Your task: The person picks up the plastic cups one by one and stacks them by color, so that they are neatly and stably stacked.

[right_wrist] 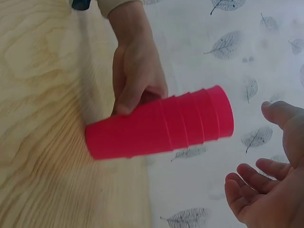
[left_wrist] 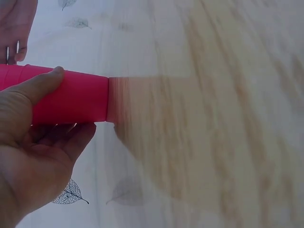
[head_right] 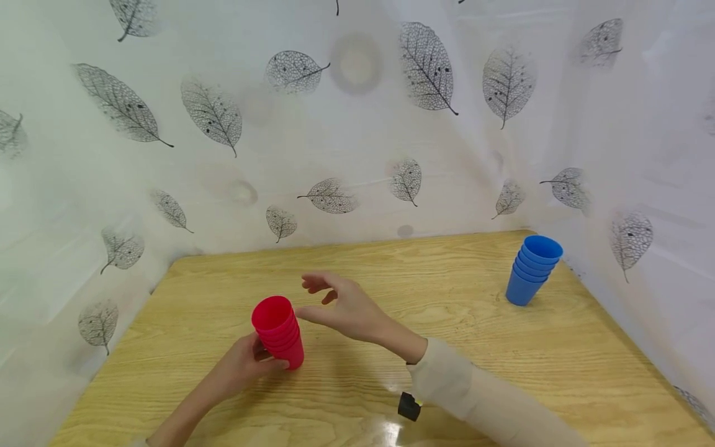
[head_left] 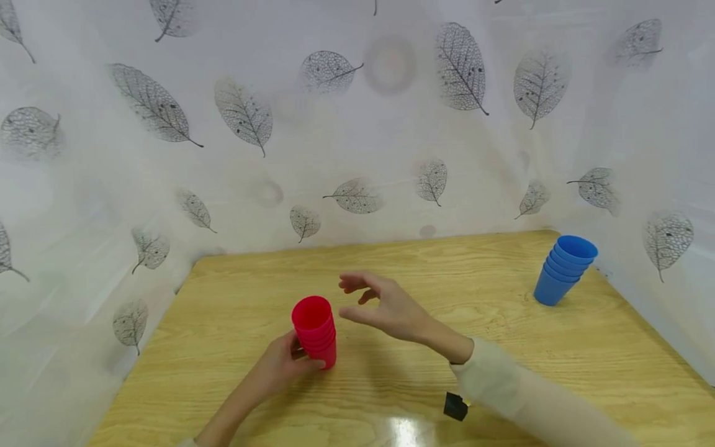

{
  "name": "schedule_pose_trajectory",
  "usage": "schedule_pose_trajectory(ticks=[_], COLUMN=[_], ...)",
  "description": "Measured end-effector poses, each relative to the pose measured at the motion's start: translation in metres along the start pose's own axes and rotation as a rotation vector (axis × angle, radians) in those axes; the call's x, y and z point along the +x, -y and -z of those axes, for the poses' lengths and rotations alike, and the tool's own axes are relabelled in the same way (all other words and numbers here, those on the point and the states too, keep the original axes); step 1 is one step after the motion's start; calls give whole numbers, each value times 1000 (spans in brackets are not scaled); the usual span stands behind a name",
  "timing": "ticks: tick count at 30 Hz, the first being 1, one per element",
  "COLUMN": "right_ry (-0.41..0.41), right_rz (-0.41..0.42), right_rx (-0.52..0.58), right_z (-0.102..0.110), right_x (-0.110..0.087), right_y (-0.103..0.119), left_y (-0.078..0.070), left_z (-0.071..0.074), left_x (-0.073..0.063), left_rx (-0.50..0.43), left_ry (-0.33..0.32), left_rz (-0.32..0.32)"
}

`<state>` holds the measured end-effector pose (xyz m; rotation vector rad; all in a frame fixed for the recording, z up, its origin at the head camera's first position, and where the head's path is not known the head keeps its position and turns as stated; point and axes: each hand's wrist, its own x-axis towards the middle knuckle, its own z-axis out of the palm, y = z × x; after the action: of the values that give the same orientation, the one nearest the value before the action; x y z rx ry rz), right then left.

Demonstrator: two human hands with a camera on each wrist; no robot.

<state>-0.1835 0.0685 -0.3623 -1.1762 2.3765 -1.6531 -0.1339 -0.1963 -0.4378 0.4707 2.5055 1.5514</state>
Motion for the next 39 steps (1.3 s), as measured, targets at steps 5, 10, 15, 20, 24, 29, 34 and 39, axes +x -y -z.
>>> schedule_pose_trajectory(ticks=[5, 10, 15, 20, 24, 29, 34, 39], right_ry=[-22, -28, -46, -62, -63, -62, -67, -68], right_rz=[-57, -117, -208, -273, -305, -370, -435, -447], right_rx=[-42, -93, -171, -252, -288, -344, -409, -450], right_z=[13, 27, 46, 66, 83, 101, 117, 127], right_x=[-12, -24, -36, -45, -49, -51, -51, -50], right_y=[-14, -34, -58, -80, -95, -108, -120, -129], left_y=[0, -1, -1, 2, 4, 7, 9, 13], left_z=[-3, -3, 0, 2, 4, 7, 12, 19], left_x=[0, 1, 5, 14, 24, 38, 54, 67], left_rx=[-14, -1, 5, -5, -4, 28, 63, 70], left_ry=[-31, -64, -97, -154, -197, -225, -241, -263], left_rz=[2, -17, -17, 47, 88, 99, 136, 168])
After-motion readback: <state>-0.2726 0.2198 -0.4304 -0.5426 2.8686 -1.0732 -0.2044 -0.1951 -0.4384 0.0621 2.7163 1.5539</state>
